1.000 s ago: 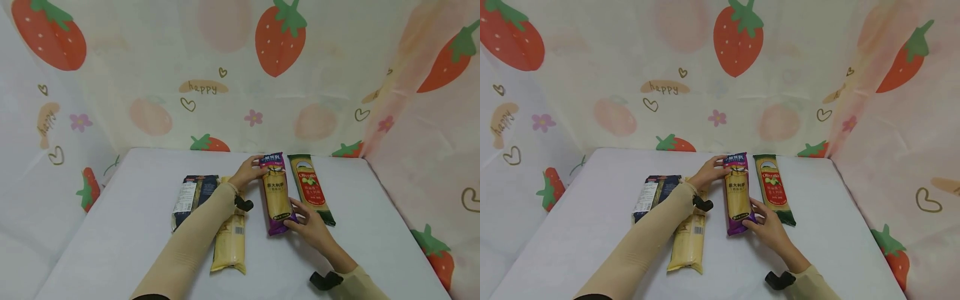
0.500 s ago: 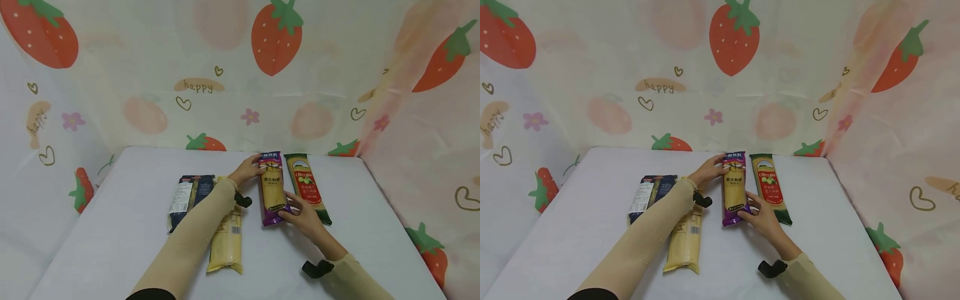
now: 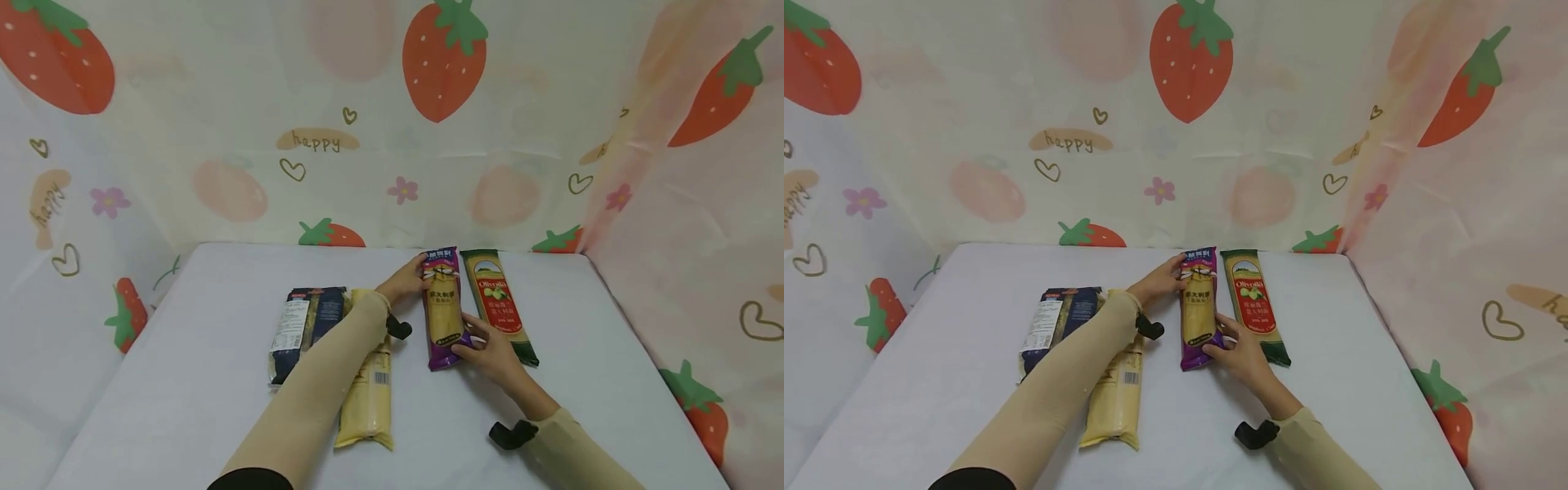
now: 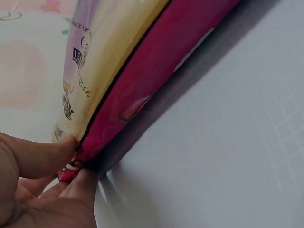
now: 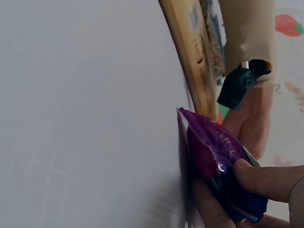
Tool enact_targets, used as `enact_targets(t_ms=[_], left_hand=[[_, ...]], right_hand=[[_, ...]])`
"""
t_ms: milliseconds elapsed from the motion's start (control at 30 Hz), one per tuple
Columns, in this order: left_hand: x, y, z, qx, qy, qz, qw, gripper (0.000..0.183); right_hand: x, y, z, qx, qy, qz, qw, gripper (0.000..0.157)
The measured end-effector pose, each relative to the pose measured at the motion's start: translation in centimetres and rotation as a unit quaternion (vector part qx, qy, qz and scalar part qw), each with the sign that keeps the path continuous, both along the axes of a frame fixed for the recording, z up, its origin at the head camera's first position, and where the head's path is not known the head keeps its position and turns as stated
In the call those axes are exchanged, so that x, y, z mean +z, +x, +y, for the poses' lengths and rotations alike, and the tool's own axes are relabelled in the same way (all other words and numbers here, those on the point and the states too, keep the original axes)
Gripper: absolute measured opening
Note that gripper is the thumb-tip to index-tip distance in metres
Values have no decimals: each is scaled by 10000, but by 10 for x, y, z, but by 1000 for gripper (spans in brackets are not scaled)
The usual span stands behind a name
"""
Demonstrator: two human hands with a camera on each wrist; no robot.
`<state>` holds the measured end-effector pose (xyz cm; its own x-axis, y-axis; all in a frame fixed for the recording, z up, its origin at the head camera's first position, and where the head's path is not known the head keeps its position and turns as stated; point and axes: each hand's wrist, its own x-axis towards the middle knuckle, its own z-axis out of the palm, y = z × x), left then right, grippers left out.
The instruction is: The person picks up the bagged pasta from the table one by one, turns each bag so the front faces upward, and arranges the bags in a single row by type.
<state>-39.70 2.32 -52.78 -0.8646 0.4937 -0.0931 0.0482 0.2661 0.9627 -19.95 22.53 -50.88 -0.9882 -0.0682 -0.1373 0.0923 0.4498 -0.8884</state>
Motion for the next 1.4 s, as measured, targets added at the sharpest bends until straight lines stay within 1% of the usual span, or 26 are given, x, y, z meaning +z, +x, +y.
enact_targets(t_ms=[33,67,100,200,267,333,433,500,567,667,767,900,967,1067,1200,1267,1333,1400], left_hand=[[1,1,1,40,19,-49,10000,92],[8,6,2,111,-29,-181,9998,91],[10,8,3,164,-23,-201,9997,89],[16,16,5,282,4,-202,9994,85],[19,21,5,370,-63,-140,9992,81],[22,25,5,454,-165,-102,9988,78],[22,28,4,522,-236,-75,9983,75],[22,31,1,538,-317,-44,9980,74],[22,32,-2,506,-507,24,9974,72],[21,31,-7,339,-805,106,9961,71],[21,29,-12,63,-1034,224,9944,68],[26,31,-21,-290,-1395,386,9890,63],[30,34,-29,-434,-1575,413,9857,61],[35,38,-41,-616,-1687,459,9827,59],[44,41,-58,-852,-1800,777,9769,56],[51,45,-67,-922,-1938,1001,9716,55],[58,49,-74,-966,-2054,1099,9677,55],[62,53,-82,-992,-2212,1225,9624,55]], right_hand=[[0,-1,0,40,121,59,9999,75],[0,-2,0,66,248,126,9996,75],[0,-2,0,82,370,185,9991,75],[1,-3,0,158,690,305,9970,75],[2,-2,0,179,835,288,9959,74],[2,-2,0,189,947,226,9951,74],[3,-1,0,228,1049,168,9941,74],[3,-1,-1,293,1113,186,9932,73],[3,-1,-3,344,1241,238,9914,72],[4,1,-6,365,1607,310,9858,72],[6,4,-9,275,1998,332,9789,74],[8,10,-13,250,2331,459,9710,77],[9,13,-16,292,2387,593,9688,78],[12,19,-21,331,2390,812,9670,79],[18,29,-31,364,2294,1079,9667,78],[21,35,-37,419,2219,1188,9669,77],[23,40,-43,505,2106,1247,9683,76],[23,44,-50,632,1981,1280,9697,75]])
